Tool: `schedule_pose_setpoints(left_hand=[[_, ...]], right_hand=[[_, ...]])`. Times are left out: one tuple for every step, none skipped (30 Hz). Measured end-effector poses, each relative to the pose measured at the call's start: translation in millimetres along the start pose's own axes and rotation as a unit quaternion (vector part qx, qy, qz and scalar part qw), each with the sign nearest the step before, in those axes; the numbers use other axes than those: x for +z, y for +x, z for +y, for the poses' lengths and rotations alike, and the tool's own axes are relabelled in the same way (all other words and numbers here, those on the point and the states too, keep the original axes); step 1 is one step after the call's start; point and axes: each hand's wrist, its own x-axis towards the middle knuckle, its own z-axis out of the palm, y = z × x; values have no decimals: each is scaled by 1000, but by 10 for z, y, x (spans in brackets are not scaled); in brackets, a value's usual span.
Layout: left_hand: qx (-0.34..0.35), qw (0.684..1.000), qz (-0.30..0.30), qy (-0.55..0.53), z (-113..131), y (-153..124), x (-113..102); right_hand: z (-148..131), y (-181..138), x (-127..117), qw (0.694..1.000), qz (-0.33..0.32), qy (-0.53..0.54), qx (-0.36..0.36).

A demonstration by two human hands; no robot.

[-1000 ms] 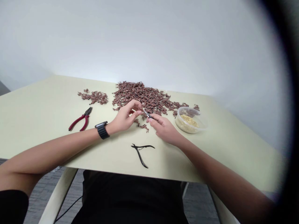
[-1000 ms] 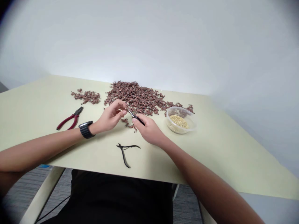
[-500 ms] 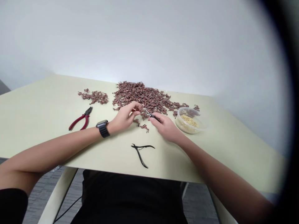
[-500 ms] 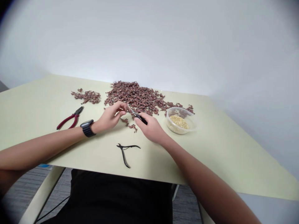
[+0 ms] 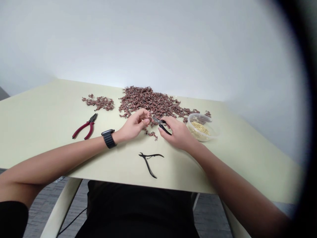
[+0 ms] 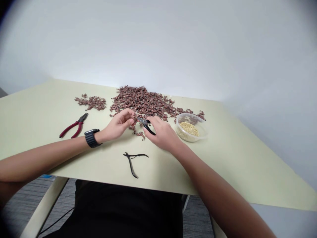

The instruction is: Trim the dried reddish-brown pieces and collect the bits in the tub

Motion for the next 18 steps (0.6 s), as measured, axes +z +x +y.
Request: schedule_pose_setpoints(left_hand=[[2, 1000, 0, 1, 0, 2, 1], [4, 1000, -1, 3, 0, 4, 2], [4, 1000, -2, 5, 1, 7, 2], [3, 1000, -2, 7, 1, 8, 3], [2, 1000, -4, 8, 2, 10, 3], [1, 1000, -5, 10, 2, 10, 3], [1, 1000, -6, 12, 3, 10, 1], [2, 1000, -8, 15, 2, 9, 0], [3, 1000, -8, 20, 2, 8, -2], [4, 1000, -8, 25, 1, 7, -5], [5, 999, -8, 30, 0, 6, -7], [4, 999, -8, 34, 0, 5, -9], [3, 999, -8, 36, 0, 4, -9], [2, 999, -8, 37, 2, 3, -9], [1, 999, -9, 35, 3, 2, -8], [1, 999, -11, 32, 5, 1, -7], [1, 999, -12, 30, 7, 1, -6], [2, 1000, -13, 27, 8, 0, -5]], right_hand=[[8, -2, -2, 1000, -1, -2, -2], [16, -3, -4, 1000, -2, -3, -4], [22, -3, -6, 1000, -4, -3, -6], [26, -2, -7, 1000, -6, -3, -7], [29, -1, -8, 1000, -7, -3, -8], [30, 0, -9, 1000, -9, -3, -7], [31, 2, -10, 1000, -11, -3, -6], [31, 4, -11, 1000, -13, -3, -6], [30, 6, -12, 1000, -16, -3, -6], [30, 7, -13, 1000, -18, -4, -7], [30, 8, -15, 1000, -20, -6, -8], [29, 8, -16, 1000, -21, -9, -9], [29, 7, -17, 1000, -20, -11, -10], [30, 7, -19, 1000, -19, -13, -9], [31, 6, -19, 1000, -18, -15, -9], [32, 5, -20, 1000, -17, -16, -8], [33, 4, -20, 1000, -15, -17, -9], [34, 3, -19, 1000, -14, -19, -10]])
